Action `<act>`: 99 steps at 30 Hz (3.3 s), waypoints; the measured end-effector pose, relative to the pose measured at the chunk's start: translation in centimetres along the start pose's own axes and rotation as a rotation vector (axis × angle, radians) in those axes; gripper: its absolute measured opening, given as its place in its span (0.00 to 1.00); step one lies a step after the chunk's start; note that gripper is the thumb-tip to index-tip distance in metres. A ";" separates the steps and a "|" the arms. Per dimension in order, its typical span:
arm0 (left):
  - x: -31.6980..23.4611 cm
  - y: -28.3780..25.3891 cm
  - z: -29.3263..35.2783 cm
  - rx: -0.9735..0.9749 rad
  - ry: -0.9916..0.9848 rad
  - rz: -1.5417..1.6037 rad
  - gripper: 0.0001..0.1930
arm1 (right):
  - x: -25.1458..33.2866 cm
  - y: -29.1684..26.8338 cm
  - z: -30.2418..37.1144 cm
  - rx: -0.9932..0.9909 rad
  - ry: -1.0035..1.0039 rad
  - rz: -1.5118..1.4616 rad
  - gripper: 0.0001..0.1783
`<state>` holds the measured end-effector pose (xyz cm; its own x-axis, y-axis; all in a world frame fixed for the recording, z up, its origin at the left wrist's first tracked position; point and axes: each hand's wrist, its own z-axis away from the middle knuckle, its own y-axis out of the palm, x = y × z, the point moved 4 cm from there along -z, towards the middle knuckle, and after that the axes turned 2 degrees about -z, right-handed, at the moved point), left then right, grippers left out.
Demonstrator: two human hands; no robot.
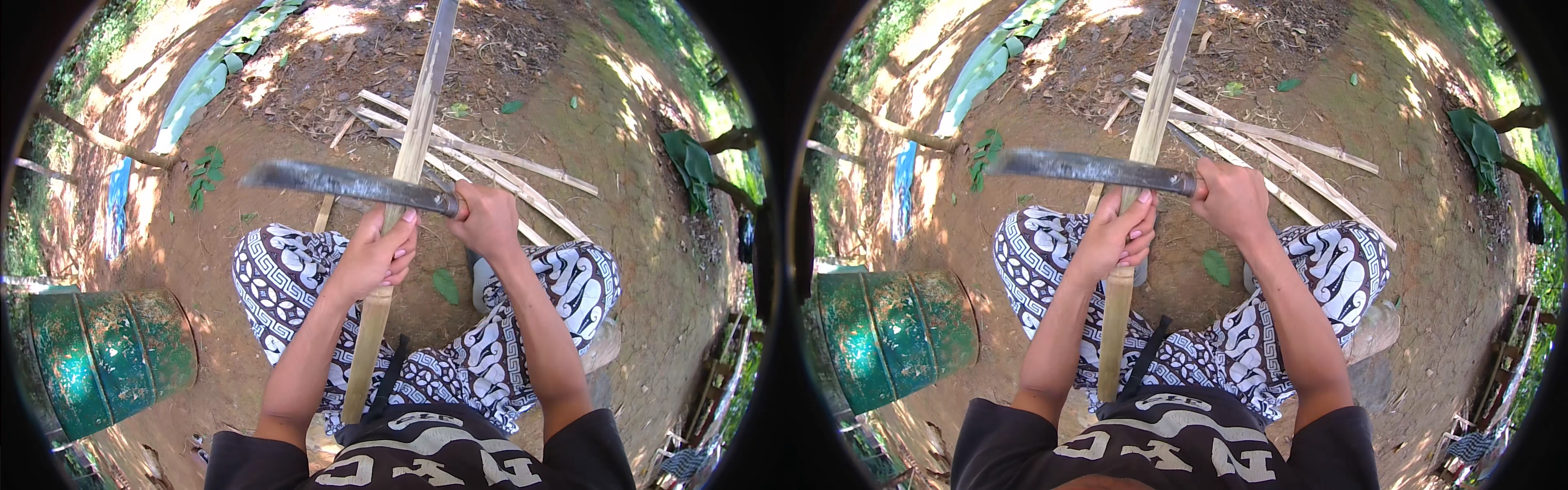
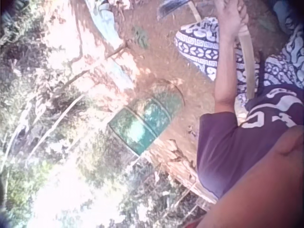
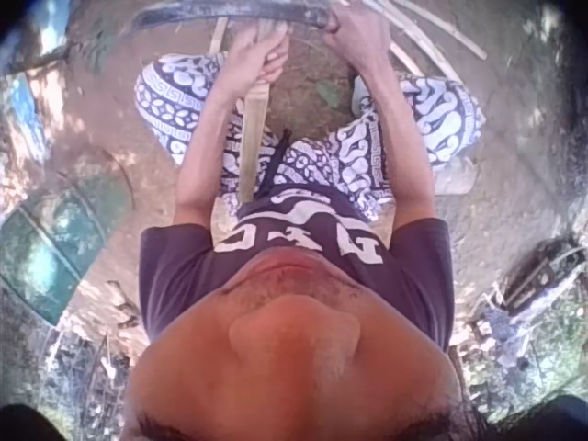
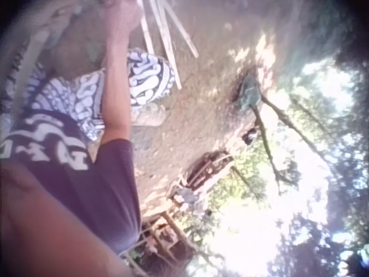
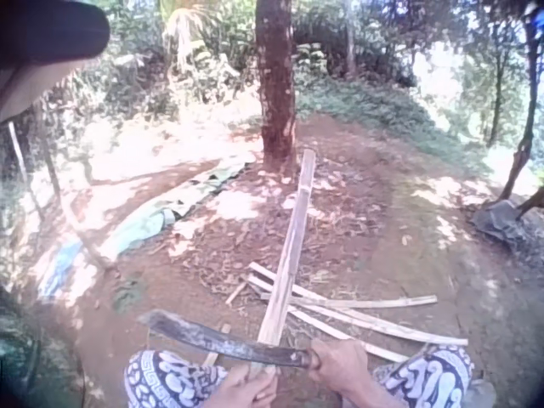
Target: The person holds a strip of bamboo and shaves down its length using a knife, smoothing the surface and edges.
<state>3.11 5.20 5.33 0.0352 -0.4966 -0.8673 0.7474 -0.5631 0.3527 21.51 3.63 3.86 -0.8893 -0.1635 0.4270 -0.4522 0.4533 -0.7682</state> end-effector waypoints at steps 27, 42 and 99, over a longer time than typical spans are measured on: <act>1.7 -0.6 2.7 0.108 -0.149 0.037 0.09 | -5.2 -0.2 -1.7 -0.069 0.147 0.117 0.04; 1.6 -1.4 2.6 0.076 -0.142 0.115 0.09 | -3.9 1.4 0.0 0.035 -0.013 -0.010 0.05; 1.7 -1.9 3.4 0.055 -0.158 0.127 0.09 | -4.3 1.8 -0.9 0.058 0.005 -0.021 0.04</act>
<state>-0.44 3.19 4.39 0.0193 -0.6610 -0.7501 0.7059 -0.5223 0.4784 24.62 5.89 1.06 -0.8795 -0.1676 0.4454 -0.4737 0.3982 -0.7855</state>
